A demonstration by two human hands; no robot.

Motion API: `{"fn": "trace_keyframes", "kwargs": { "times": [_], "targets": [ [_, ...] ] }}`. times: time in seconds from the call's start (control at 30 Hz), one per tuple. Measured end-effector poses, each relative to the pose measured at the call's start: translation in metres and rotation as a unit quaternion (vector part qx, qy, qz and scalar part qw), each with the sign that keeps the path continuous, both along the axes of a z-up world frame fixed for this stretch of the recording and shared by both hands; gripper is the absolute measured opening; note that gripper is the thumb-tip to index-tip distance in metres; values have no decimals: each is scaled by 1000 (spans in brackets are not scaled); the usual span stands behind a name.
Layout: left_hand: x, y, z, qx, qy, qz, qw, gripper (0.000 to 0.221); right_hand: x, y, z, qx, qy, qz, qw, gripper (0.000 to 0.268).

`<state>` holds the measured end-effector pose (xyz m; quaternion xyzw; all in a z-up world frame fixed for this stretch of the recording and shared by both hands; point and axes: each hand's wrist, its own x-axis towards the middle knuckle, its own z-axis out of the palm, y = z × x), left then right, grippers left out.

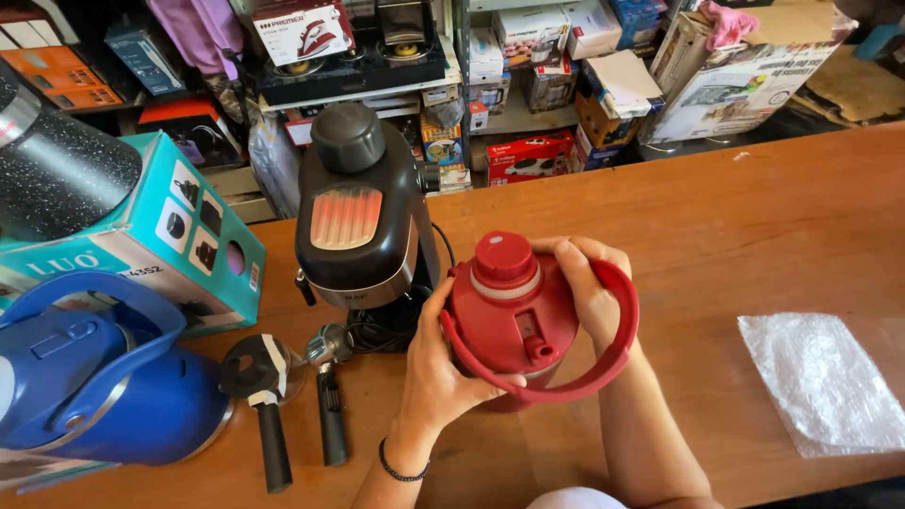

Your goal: Assembling a thermos by inserting a filter and package before securing the lid

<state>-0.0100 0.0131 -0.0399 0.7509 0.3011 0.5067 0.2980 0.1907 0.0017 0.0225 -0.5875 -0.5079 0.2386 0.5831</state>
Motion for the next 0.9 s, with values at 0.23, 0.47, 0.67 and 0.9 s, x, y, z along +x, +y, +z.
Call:
{"fn": "trace_keyframes", "kwargs": {
  "times": [0.23,0.47,0.67,0.9],
  "targets": [
    [8,-1,-15,9,-7,58,998,125,6,11,-35,141,197,144,959,33],
    [12,-5,-20,-5,-14,88,996,124,12,13,-26,119,205,194,952,34],
    [8,-9,-15,-3,-10,74,997,119,14,9,-32,117,185,167,961,34],
    [-12,12,20,-10,83,-16,996,121,19,6,-22,70,55,120,989,38]
  ]
}}
